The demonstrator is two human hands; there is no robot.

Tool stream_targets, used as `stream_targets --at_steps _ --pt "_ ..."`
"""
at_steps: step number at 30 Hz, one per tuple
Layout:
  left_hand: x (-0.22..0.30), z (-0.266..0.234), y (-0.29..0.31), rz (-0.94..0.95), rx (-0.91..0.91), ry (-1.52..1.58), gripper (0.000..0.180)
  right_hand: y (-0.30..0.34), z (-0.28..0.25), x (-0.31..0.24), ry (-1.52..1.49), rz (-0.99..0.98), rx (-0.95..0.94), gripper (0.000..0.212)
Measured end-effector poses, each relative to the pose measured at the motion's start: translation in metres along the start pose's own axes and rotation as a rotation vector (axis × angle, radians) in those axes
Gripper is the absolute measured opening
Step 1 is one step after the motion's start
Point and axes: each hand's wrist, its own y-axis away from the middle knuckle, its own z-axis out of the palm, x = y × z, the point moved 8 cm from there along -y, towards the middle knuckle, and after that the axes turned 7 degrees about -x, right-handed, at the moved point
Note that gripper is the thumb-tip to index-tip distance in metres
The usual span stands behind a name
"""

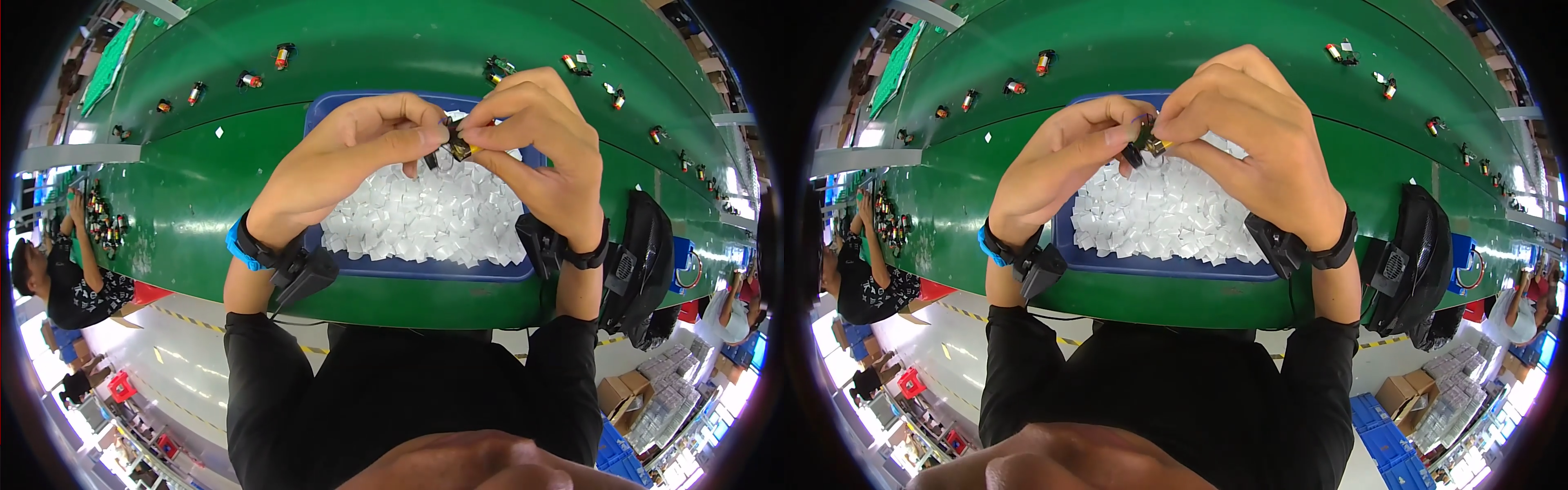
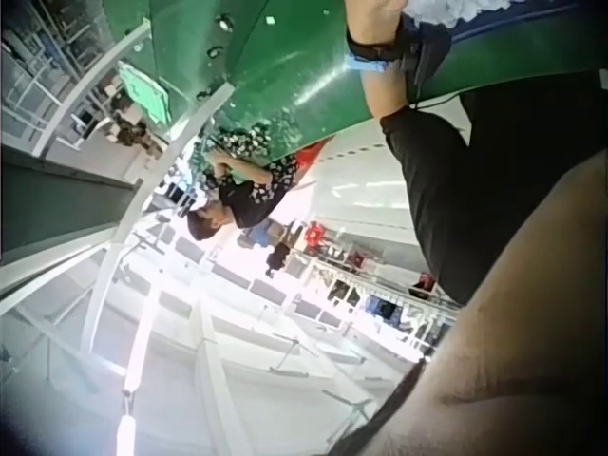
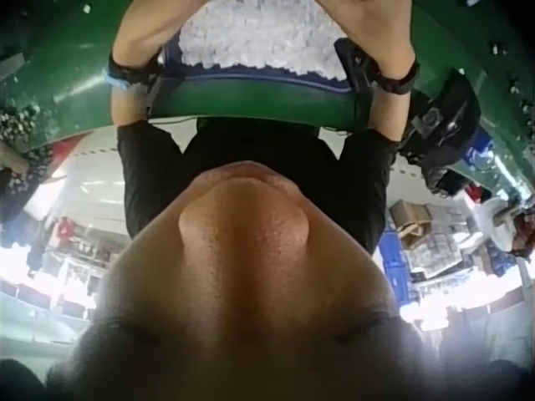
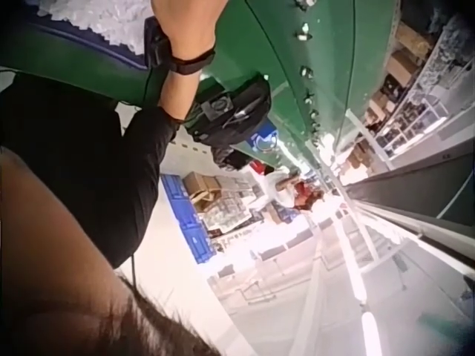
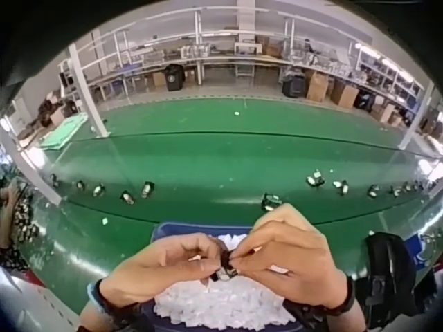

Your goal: The person picks up a battery and a circuit board, wraps tape from a dispenser around them, and places the assembly on the table, repeating the process.

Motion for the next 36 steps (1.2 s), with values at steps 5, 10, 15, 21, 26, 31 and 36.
stream_targets --at_steps 5,10,15,21,26,31,36 --pt "-0.002 0.001 -0.002 0.019 -0.001 0.122 0.02 -0.003 0.006 -0.003 -0.043 -0.016 -0.023 0.025" --pt "-0.003 -0.003 -0.004 0.06 0.018 0.151 0.021 -0.002 0.011 -0.004 -0.091 -0.001 -0.035 0.025" --pt "0.01 -0.024 0.0 0.233 0.277 -0.156 0.023 -0.001 0.015 -0.014 -0.063 -0.034 -0.046 0.025" --pt "0.025 -0.011 0.008 0.225 0.231 -0.277 0.023 0.001 0.007 -0.014 0.063 -0.036 0.105 0.02" --pt "0.009 -0.002 0.008 0.01 0.127 -0.321 0.026 0.003 0.013 -0.018 0.136 -0.038 -0.006 0.028" --pt "0.001 -0.008 0.004 -0.056 0.181 -0.362 0.029 0.004 0.022 -0.023 0.189 -0.104 0.014 0.03" --pt "0.008 -0.004 0.004 -0.035 0.16 -0.312 0.034 0.003 0.016 -0.024 0.271 -0.116 0.062 0.031"
